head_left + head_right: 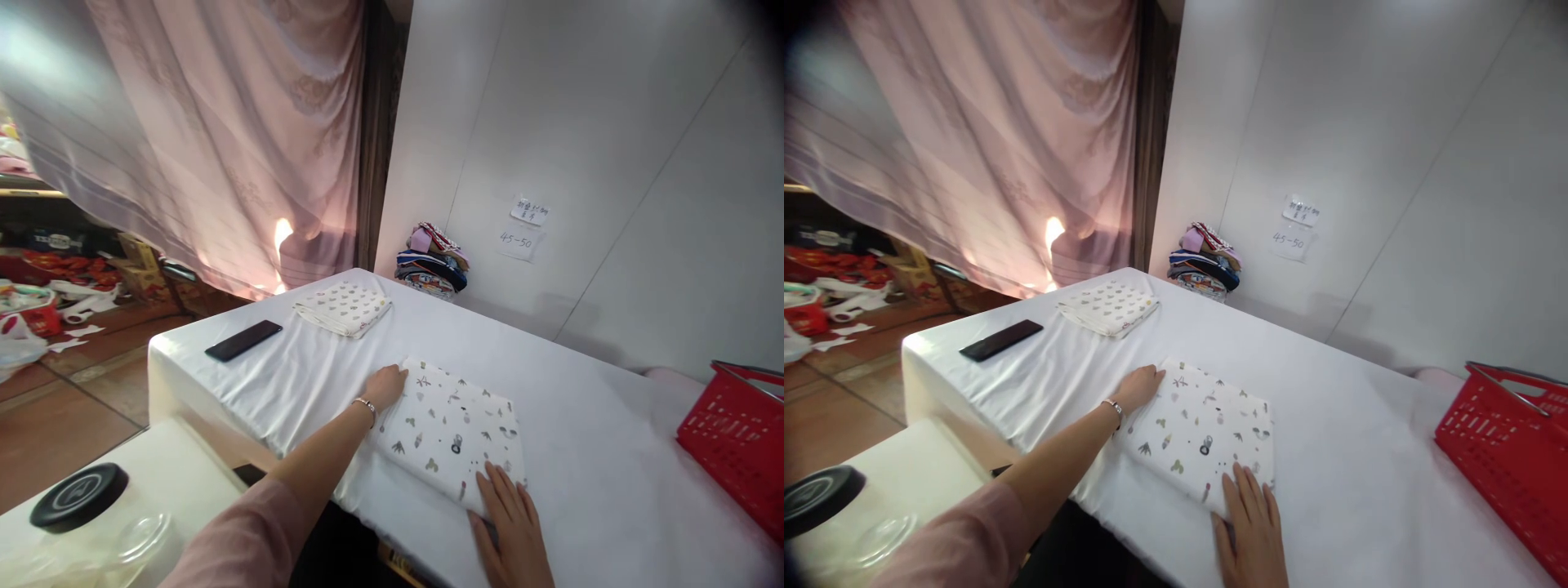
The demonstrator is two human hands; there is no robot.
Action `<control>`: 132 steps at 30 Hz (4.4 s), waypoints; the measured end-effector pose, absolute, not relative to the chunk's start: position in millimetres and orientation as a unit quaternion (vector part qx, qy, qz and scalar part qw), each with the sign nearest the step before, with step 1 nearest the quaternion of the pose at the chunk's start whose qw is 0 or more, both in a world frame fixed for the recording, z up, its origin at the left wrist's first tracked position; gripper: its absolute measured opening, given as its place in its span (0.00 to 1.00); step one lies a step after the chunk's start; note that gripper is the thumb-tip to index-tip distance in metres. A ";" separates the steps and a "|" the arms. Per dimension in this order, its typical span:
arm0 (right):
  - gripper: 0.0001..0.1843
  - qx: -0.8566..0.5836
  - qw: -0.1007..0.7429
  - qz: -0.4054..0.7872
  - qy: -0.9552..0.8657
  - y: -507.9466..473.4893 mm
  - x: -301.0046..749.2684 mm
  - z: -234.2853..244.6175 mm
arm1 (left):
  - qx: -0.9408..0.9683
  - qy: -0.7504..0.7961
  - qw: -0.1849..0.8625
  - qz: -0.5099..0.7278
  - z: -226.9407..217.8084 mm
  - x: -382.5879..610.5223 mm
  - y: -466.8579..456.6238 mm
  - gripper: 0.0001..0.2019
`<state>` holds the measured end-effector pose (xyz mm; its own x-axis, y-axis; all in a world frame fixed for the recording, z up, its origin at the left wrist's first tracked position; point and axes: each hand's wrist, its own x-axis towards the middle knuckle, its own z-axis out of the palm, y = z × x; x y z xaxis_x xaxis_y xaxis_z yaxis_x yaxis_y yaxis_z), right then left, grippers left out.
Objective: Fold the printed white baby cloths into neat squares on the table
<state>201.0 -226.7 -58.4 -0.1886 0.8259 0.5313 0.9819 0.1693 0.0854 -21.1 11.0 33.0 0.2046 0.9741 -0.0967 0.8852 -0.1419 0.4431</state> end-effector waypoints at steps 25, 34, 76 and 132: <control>0.25 -0.624 0.167 -0.169 -0.744 -229.7 194.9 -49.4 | 0.843 0.483 0.199 0.131 22.5 -34.6 -29.7 0.31; 0.24 -0.648 0.160 -0.119 -0.735 -231.9 196.1 -47.6 | 0.782 0.526 0.196 0.272 13.1 -72.5 -51.6 0.24; 0.30 -0.672 0.089 -0.069 -0.732 -214.0 194.2 -35.0 | 0.747 0.596 0.207 0.208 26.0 -74.3 -76.1 0.18; 0.31 -0.712 0.069 0.015 -0.699 -105.5 221.6 -14.7 | 0.766 0.454 0.234 0.390 2.7 -8.1 64.1 0.01</control>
<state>221.6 -105.5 -14.7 0.0228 0.9969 0.0749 0.9929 -0.0138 -0.1182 -8.1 64.1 2.7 0.2828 0.8786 0.3848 0.5132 -0.4775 0.7132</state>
